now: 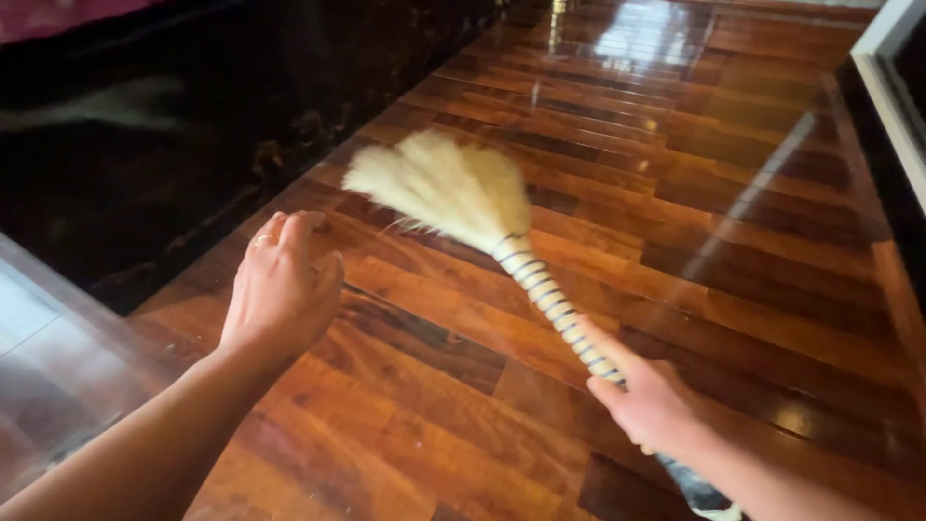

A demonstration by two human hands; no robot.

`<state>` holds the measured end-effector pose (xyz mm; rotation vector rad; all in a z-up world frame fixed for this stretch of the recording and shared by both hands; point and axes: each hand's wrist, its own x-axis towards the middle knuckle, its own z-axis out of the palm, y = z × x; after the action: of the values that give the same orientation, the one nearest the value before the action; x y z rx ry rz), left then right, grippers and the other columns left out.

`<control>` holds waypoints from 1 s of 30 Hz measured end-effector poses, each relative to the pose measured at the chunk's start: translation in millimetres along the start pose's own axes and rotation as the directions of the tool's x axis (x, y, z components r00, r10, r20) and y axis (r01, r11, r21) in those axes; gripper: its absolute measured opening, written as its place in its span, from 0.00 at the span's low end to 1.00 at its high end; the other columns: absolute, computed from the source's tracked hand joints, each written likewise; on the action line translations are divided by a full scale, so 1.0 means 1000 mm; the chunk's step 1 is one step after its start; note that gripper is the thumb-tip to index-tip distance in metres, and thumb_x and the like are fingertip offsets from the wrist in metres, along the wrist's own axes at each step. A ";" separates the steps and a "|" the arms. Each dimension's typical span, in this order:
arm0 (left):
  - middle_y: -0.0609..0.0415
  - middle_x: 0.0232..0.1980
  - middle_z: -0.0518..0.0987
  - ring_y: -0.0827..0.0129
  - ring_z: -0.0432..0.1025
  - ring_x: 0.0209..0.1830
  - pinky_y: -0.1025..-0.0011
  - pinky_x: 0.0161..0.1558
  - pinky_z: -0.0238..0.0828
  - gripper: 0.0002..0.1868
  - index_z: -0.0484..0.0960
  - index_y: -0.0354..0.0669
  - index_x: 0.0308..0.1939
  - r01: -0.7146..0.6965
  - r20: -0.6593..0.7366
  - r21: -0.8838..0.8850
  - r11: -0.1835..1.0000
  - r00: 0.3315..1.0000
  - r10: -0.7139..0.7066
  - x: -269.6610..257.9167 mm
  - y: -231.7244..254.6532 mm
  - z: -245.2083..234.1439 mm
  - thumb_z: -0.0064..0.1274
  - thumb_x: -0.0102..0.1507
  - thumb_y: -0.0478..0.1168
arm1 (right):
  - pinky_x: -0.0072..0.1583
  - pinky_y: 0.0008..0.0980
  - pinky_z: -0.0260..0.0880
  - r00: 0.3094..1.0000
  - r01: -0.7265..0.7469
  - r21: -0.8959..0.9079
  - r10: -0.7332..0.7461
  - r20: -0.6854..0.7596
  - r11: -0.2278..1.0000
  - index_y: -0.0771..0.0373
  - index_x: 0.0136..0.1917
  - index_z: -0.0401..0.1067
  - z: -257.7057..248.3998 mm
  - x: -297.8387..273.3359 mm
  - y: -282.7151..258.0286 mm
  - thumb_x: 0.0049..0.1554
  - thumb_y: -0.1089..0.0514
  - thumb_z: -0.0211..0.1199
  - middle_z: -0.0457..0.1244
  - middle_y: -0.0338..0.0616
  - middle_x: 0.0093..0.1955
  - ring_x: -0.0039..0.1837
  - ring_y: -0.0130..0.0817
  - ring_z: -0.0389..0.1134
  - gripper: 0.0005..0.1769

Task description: Sweeping a wooden floor using a hand broom to collect dust and debris.

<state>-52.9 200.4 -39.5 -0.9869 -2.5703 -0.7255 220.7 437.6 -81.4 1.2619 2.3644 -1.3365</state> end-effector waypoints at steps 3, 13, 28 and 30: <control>0.40 0.65 0.73 0.47 0.61 0.72 0.53 0.69 0.56 0.29 0.71 0.36 0.66 -0.025 0.080 -0.031 0.999 0.996 0.027 0.018 0.021 0.024 0.44 0.62 0.44 | 0.30 0.34 0.68 0.963 -0.203 -0.022 0.195 -0.188 0.979 0.12 0.81 0.49 -0.038 0.007 0.009 0.64 0.56 0.57 0.62 0.47 0.28 0.27 0.36 0.60 0.44; 0.29 0.65 0.72 0.43 0.59 0.76 0.50 0.71 0.55 0.26 0.70 0.34 0.62 -0.127 0.246 -0.016 0.992 0.961 0.127 0.037 0.068 0.109 0.48 0.63 0.46 | 0.32 0.47 0.64 0.818 -0.346 0.301 0.443 -0.367 0.888 0.23 0.81 0.60 -0.111 0.031 0.120 0.63 0.65 0.59 0.60 0.59 0.33 0.31 0.48 0.57 0.42; 0.34 0.74 0.64 0.44 0.52 0.79 0.49 0.76 0.48 0.34 0.63 0.34 0.71 -0.235 0.216 -0.106 0.966 0.943 0.253 -0.055 0.082 0.040 0.48 0.64 0.47 | 0.29 0.29 0.47 0.910 -0.374 0.529 0.412 0.051 0.762 0.14 0.81 0.58 0.052 -0.172 0.107 0.65 0.64 0.56 0.49 0.44 0.31 0.29 0.32 0.48 0.44; 0.46 0.75 0.66 0.52 0.46 0.83 0.52 0.77 0.42 0.32 0.64 0.43 0.72 -0.241 0.159 -0.146 0.960 0.952 0.263 -0.067 0.079 0.041 0.48 0.65 0.48 | 0.42 0.16 0.65 0.972 -0.228 0.034 0.226 0.070 0.973 0.18 0.82 0.49 0.083 -0.175 0.113 0.57 0.55 0.60 0.76 0.16 0.59 0.34 0.16 0.64 0.47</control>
<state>46.1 237.4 -75.1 -1.4495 -2.4994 -0.7650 392.7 298.2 -117.5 1.4272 2.0848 -1.3386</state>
